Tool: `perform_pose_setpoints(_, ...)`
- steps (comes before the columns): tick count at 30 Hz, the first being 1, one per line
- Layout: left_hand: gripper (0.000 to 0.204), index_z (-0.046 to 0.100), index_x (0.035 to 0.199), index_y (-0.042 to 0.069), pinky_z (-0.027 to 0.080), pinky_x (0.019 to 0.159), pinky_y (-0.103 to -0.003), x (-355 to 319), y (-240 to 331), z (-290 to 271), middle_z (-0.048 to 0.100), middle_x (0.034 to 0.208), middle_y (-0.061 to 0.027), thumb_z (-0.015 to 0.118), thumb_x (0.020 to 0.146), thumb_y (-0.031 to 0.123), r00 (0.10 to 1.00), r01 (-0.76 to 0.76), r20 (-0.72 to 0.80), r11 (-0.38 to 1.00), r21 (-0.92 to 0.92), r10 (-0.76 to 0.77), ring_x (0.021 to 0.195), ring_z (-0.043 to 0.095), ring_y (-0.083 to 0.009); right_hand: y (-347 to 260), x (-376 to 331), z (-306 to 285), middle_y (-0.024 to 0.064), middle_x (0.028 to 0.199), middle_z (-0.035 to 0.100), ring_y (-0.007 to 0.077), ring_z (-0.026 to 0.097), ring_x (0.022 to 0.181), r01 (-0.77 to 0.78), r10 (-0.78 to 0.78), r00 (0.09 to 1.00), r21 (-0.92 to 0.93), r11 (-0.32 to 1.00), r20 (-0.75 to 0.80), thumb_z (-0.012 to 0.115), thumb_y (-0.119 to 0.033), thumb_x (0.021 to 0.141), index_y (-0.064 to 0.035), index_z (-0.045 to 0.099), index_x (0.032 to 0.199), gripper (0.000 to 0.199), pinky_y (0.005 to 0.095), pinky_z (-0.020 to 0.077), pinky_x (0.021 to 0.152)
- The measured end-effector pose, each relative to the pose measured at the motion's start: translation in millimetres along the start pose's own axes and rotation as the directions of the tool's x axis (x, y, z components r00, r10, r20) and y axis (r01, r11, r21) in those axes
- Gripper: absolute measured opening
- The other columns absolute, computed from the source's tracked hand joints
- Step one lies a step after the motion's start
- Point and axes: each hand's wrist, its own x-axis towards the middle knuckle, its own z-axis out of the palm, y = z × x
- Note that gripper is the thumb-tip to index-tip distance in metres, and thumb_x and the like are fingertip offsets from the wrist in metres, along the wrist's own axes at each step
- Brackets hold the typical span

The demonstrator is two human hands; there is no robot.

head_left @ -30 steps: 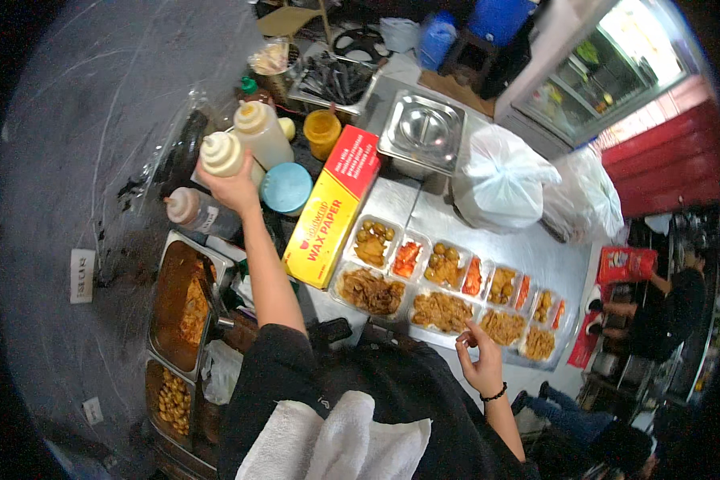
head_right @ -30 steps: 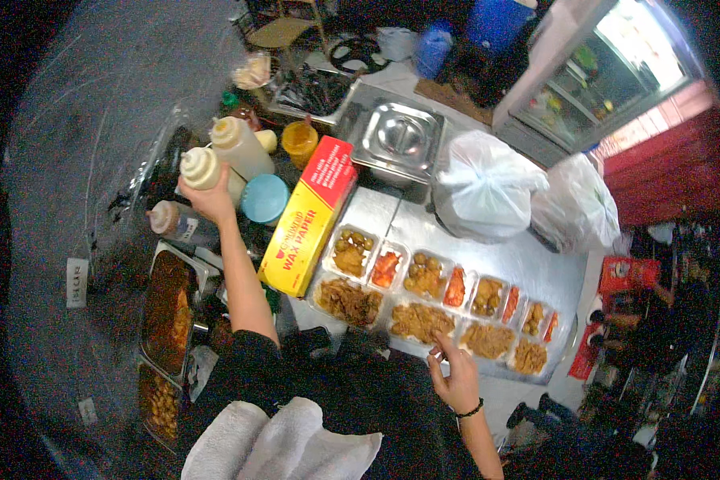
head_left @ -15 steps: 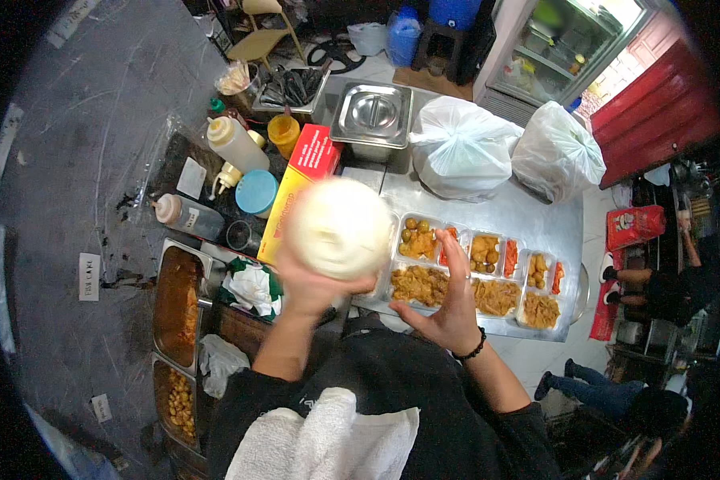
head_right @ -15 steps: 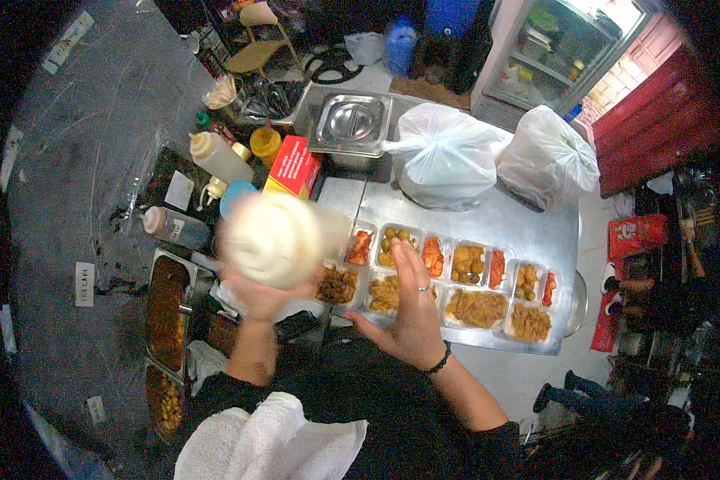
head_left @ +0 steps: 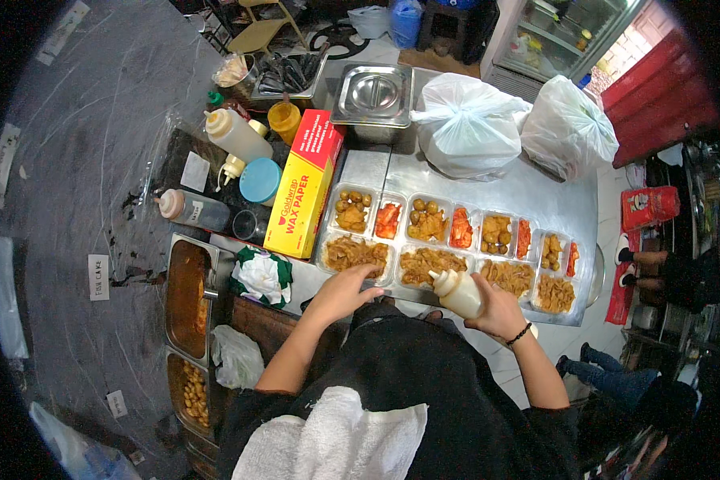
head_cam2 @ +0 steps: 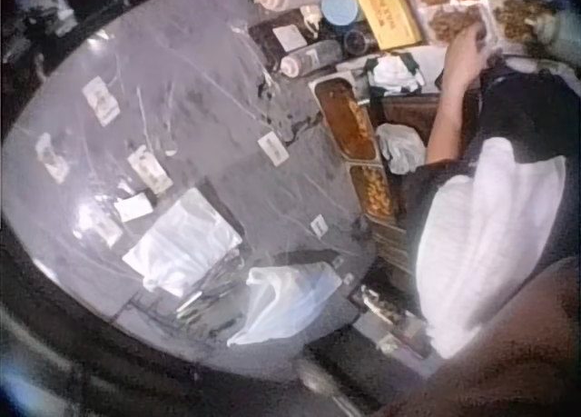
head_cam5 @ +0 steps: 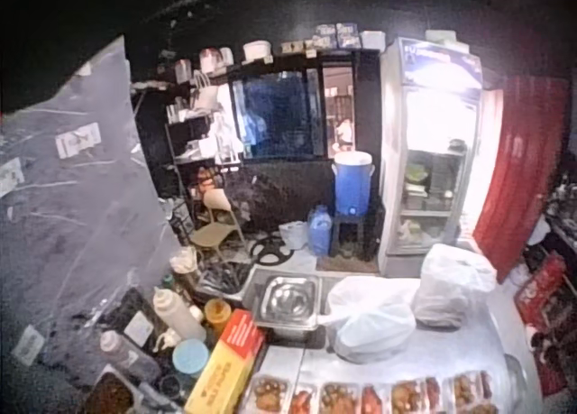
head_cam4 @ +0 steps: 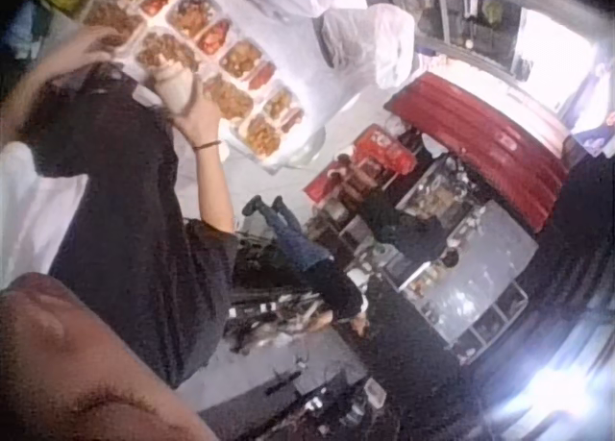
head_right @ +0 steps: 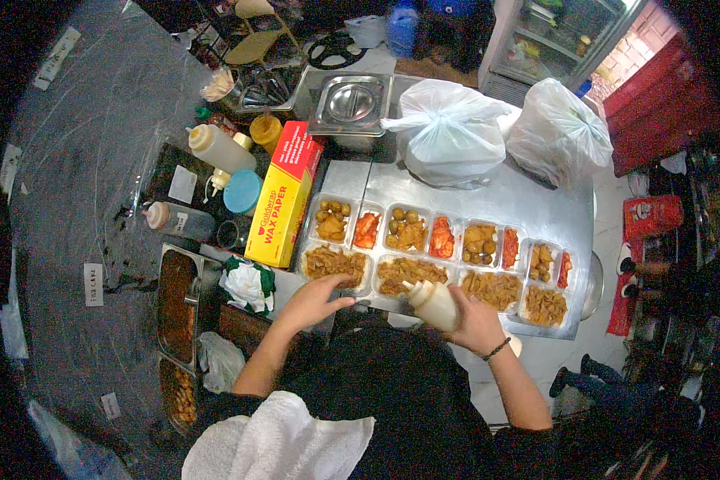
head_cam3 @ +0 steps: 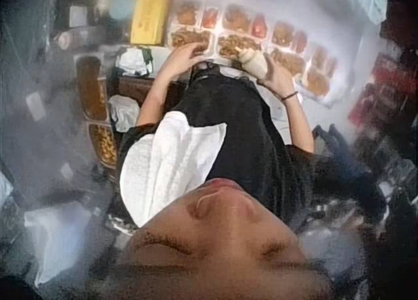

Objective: The person assembles multiple food containers by adding fried items, sauces, and lettuce. They use tongs to place food, squeeze bottles to add sauces, and arrange lettuce leaves before closing the containers.

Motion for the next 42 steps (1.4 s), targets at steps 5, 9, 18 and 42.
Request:
perform_pose_setpoints(5, 0.05, 0.052, 0.118, 0.001, 0.046, 0.086, -0.043, -12, -9, 5, 0.06, 0.112, -0.022, 0.062, 0.085, 0.036, 0.998, 0.068, 0.005, 0.995, 0.079, -0.068, 0.104, 0.058, -0.0366, -5, 14, 4, 0.0198, 0.088, 0.062, 0.0382, 0.063, 0.079, 0.008, 0.0, 0.998, -0.115, 0.993, 0.071, 0.078, -0.045, 0.059, -0.0125, 0.042, 0.131, 0.086, 0.0462, 0.0518, 0.068)
perform_pose_setpoints(9, 0.048, 0.052, 0.117, 0.002, 0.047, 0.084, -0.044, -15, -12, 5, 0.061, 0.109, -0.0222, 0.06, 0.085, 0.037, 0.999, 0.036, -0.007, 0.995, 0.088, -0.036, 0.101, 0.059, -0.0365, -19, 21, 2, 0.0198, 0.088, 0.062, 0.0381, 0.063, 0.081, -0.027, 0.052, 0.991, -0.201, 0.979, 0.122, 0.077, -0.041, 0.057, -0.0127, 0.042, 0.131, 0.086, 0.0463, 0.052, 0.07)
perform_pose_setpoints(18, 0.055, 0.05, 0.125, 0.005, 0.044, 0.093, -0.043, -25, -27, -11, 0.058, 0.119, -0.0199, 0.061, 0.085, 0.041, 0.996, 0.077, -0.041, 0.995, 0.069, -0.074, 0.109, 0.055, -0.0361, -38, 34, -2, 0.0191, 0.09, 0.062, 0.0351, 0.064, 0.079, 0.048, 0.017, 0.986, -0.379, 0.924, 0.166, 0.075, -0.037, 0.058, -0.013, 0.041, 0.132, 0.085, 0.0445, 0.0527, 0.066)
perform_pose_setpoints(42, 0.049, 0.053, 0.119, 0.002, 0.048, 0.082, -0.044, -40, -11, 8, 0.062, 0.107, -0.0198, 0.063, 0.083, 0.035, 0.992, 0.043, -0.126, 0.988, 0.151, -0.024, 0.097, 0.06, -0.0364, -7, 20, -31, 0.0139, 0.08, 0.065, 0.0321, 0.065, 0.075, 0.002, 0.018, 0.999, -0.51, 0.86, 0.034, 0.068, -0.025, 0.063, -0.0132, 0.052, 0.113, 0.054, 0.0434, 0.0511, 0.062)
